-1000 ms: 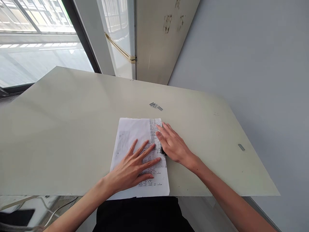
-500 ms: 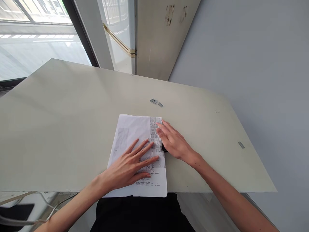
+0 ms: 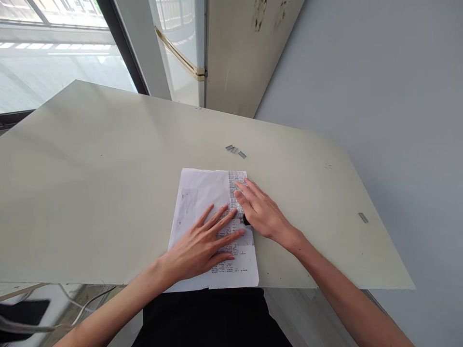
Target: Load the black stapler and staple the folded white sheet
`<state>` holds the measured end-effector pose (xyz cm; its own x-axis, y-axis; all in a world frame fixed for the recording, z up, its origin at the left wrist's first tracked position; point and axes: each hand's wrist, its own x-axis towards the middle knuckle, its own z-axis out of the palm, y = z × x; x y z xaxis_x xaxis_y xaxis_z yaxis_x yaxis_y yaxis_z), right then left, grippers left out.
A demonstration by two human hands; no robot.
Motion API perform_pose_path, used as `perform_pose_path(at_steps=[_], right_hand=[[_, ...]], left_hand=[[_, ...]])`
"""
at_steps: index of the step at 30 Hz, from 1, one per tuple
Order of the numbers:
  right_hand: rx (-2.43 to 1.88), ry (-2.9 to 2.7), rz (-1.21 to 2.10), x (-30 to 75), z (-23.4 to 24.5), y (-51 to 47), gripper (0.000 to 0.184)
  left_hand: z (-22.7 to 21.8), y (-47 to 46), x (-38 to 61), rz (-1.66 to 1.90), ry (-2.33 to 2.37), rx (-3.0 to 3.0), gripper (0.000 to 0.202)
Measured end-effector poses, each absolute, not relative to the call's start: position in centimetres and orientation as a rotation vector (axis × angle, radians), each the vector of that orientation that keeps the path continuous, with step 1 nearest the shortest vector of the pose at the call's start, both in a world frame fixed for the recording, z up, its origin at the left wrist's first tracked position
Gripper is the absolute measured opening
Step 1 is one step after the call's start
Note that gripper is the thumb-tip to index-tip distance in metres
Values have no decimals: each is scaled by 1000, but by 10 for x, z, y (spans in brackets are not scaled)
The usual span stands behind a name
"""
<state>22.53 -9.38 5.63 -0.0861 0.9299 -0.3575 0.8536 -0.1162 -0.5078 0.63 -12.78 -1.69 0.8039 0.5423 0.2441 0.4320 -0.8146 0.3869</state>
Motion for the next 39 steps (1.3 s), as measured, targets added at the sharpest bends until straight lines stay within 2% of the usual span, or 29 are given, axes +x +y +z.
perform_pose_path(at_steps=[39], right_hand=[[-2104,-2178,739,211,46,-91,59]], left_hand=[[-19,-129,11,467,777,2670,57]])
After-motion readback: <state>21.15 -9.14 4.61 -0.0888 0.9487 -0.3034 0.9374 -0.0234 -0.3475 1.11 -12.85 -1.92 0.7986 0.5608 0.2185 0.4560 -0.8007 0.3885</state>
